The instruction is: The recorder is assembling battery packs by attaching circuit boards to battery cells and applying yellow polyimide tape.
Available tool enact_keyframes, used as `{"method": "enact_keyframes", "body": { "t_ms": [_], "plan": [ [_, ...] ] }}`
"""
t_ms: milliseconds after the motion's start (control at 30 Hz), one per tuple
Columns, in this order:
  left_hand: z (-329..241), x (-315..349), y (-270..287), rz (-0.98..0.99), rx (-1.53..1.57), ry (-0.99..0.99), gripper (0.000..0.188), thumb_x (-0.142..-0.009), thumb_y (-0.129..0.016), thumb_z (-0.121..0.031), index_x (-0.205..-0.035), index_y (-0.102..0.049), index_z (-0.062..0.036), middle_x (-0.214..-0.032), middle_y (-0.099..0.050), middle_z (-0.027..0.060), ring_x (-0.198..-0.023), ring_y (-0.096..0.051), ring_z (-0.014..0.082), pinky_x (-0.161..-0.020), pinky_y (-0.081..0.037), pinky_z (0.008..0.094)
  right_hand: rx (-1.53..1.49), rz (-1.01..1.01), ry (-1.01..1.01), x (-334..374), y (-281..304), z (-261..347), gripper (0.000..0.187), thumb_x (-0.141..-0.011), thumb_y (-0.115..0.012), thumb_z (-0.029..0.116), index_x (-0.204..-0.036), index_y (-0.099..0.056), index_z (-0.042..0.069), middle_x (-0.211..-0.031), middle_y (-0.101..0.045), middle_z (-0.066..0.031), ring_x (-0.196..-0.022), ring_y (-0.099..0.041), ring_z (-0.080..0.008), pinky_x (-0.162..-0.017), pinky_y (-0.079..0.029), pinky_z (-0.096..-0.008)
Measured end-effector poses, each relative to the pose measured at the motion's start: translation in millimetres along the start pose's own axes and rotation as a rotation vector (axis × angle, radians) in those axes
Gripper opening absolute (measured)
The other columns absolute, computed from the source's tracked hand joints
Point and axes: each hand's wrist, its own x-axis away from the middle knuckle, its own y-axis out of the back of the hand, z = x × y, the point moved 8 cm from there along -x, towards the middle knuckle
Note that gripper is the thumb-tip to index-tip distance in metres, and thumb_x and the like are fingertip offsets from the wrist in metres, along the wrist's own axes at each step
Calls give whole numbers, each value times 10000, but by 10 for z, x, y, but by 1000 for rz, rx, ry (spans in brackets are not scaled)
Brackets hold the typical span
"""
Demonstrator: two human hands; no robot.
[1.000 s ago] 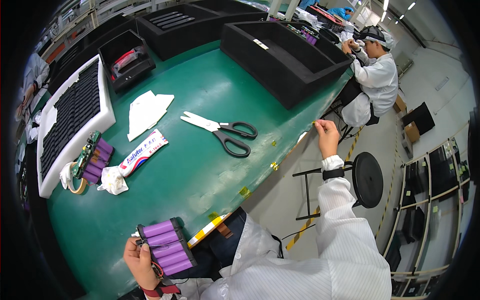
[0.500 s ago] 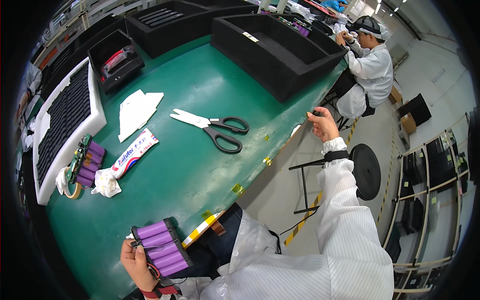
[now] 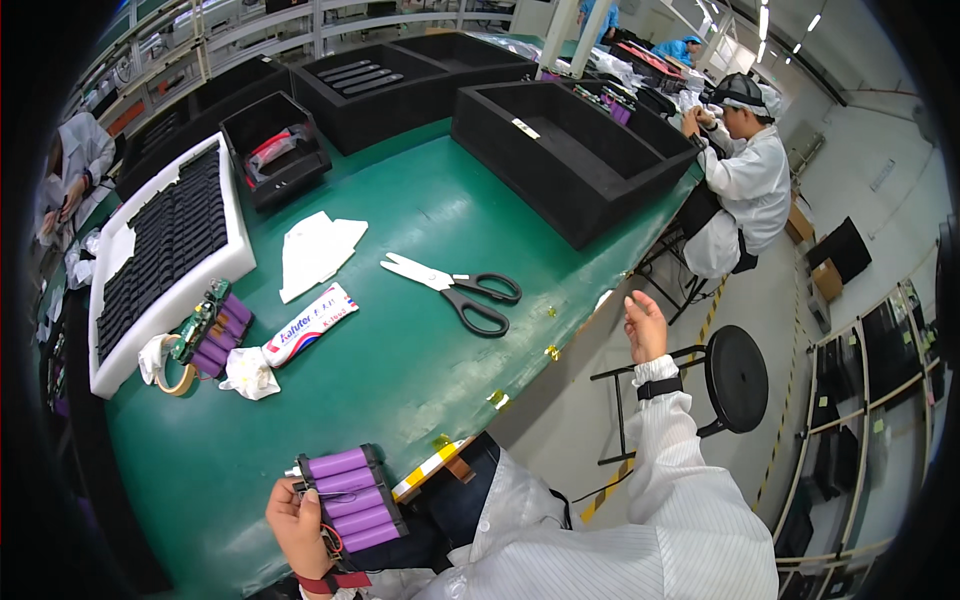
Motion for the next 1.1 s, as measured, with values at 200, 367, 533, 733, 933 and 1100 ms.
{"method": "enact_keyframes", "body": {
  "t_ms": [200,367,533,733,933,1100],
  "plan": [
    [-8,-11,9,-5,5,-7,119,-903,-612,-88,-937,-536,-3,-859,-616,30,-754,-549,62,-738,-441,220,-117,-20,-56,93,-32,127,260,-913,-697,243,-1112,-669,77,-941,-627,53,-803,-528,-40,-653,-416,-215],
    [2,-14,-2,-4,-9,-8,135,-906,-618,-101,-943,-530,-4,-858,-616,32,-759,-551,62,-738,-441,221,-26,39,-62,10,-6,197,196,-939,-664,261,-1068,-672,114,-921,-621,89,-802,-529,-28,-708,-430,-230],
    [-19,-3,7,-9,12,-14,139,-909,-620,-105,-945,-527,-8,-859,-614,30,-758,-553,61,-739,-443,223,-145,106,-80,-43,29,142,162,-960,-631,235,-1068,-629,114,-1007,-667,20,-838,-598,-47,-706,-456,-225],
    [15,-5,10,0,33,-2,132,-900,-623,-91,-939,-529,-8,-867,-617,29,-759,-555,62,-739,-441,217,-158,103,-106,-51,35,99,114,-975,-604,198,-1047,-606,110,-1006,-683,-14,-801,-633,-47,-659,-503,-202],
    [35,-1,39,-6,23,0,141,-905,-633,-103,-937,-532,-9,-856,-621,23,-741,-553,54,-719,-440,209,-180,92,-119,-38,-4,102,152,-944,-646,147,-1072,-607,75,-1009,-684,-15,-859,-650,-80,-733,-519,-225],
    [5,-2,7,8,16,-9,132,-913,-620,-112,-943,-541,-11,-868,-618,20,-756,-552,57,-729,-445,214,-200,49,-19,-69,41,108,240,-931,-660,125,-1153,-607,51,-1003,-684,-16,-908,-659,-118,-816,-532,-269]
  ]
}}
